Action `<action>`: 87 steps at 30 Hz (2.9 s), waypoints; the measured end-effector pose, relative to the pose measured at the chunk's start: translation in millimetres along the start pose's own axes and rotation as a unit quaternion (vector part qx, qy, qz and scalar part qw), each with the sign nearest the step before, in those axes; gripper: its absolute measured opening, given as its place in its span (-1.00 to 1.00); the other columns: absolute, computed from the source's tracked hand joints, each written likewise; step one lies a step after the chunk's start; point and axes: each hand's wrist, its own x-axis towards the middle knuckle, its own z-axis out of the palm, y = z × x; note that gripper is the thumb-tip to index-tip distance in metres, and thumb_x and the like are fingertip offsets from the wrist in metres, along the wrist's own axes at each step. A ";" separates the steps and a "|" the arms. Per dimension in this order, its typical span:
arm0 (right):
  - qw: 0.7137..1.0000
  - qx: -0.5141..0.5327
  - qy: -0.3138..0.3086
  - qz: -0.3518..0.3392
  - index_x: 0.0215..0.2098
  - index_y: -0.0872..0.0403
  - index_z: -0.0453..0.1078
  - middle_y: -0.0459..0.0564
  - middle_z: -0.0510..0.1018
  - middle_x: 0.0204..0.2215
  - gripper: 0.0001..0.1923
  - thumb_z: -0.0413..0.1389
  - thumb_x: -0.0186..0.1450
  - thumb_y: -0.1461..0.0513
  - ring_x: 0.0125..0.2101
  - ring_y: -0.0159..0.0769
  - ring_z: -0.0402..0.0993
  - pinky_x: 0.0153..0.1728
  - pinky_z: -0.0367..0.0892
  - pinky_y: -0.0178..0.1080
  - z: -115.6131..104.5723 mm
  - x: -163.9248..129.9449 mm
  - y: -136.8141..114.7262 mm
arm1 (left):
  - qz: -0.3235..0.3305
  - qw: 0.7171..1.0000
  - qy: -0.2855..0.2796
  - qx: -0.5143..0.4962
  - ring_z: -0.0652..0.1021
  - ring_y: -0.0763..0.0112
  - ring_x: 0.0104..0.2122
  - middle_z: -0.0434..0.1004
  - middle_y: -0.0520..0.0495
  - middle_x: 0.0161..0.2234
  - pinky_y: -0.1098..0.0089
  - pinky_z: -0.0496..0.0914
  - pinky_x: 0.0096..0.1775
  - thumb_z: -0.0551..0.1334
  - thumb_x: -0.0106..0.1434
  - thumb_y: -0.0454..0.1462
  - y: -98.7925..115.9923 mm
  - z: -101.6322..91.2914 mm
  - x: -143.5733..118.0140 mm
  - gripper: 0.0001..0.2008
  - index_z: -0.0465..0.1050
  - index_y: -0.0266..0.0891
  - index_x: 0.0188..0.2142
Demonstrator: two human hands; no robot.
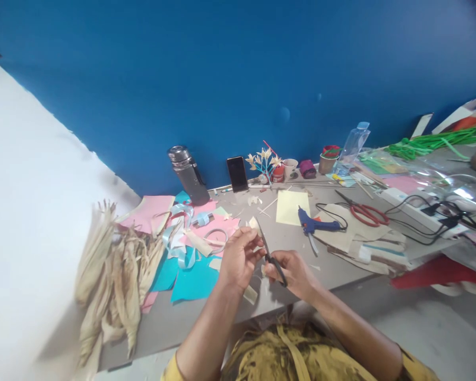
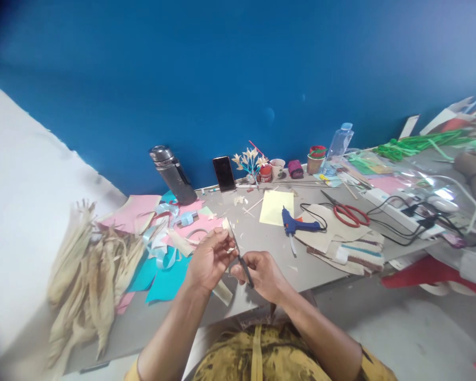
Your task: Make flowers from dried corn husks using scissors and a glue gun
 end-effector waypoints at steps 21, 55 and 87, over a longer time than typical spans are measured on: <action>0.999 0.009 -0.014 0.028 -0.70 0.11 0.34 -0.07 0.38 -0.73 -0.40 0.25 0.07 -0.22 -0.66 -0.42 0.18 -0.63 0.06 -0.35 3.7 -5.5 3.0 | 0.076 0.993 0.010 0.094 0.44 0.49 -0.50 0.41 0.07 -0.58 0.49 0.30 -0.44 0.35 -0.06 -0.27 11.5 -6.5 -2.0 -0.81 0.33 -0.21 -0.53; 0.994 0.095 0.056 -0.024 -0.27 0.14 0.51 -0.01 0.56 -0.40 -0.58 0.30 0.15 -0.05 -0.46 -0.35 0.32 -0.44 0.20 -0.31 -23.7 1.9 -16.4 | 0.050 0.983 -0.088 0.155 0.41 0.49 -0.58 0.41 0.07 -0.63 0.43 0.28 -0.41 0.31 -0.05 -0.32 11.2 -18.0 -2.8 -0.90 0.41 -0.24 -0.49; 0.998 0.028 0.057 -0.019 -0.32 0.13 0.45 -0.05 0.48 -0.51 -0.60 0.26 0.16 -0.05 -0.52 -0.36 0.32 -0.53 0.23 -0.34 -16.6 -0.2 -7.4 | 0.130 0.987 -0.056 0.070 0.41 0.52 -0.49 0.46 0.06 -0.49 0.45 0.27 -0.35 0.38 0.15 -0.22 -19.5 -15.6 -8.1 -0.79 0.37 -0.22 -0.38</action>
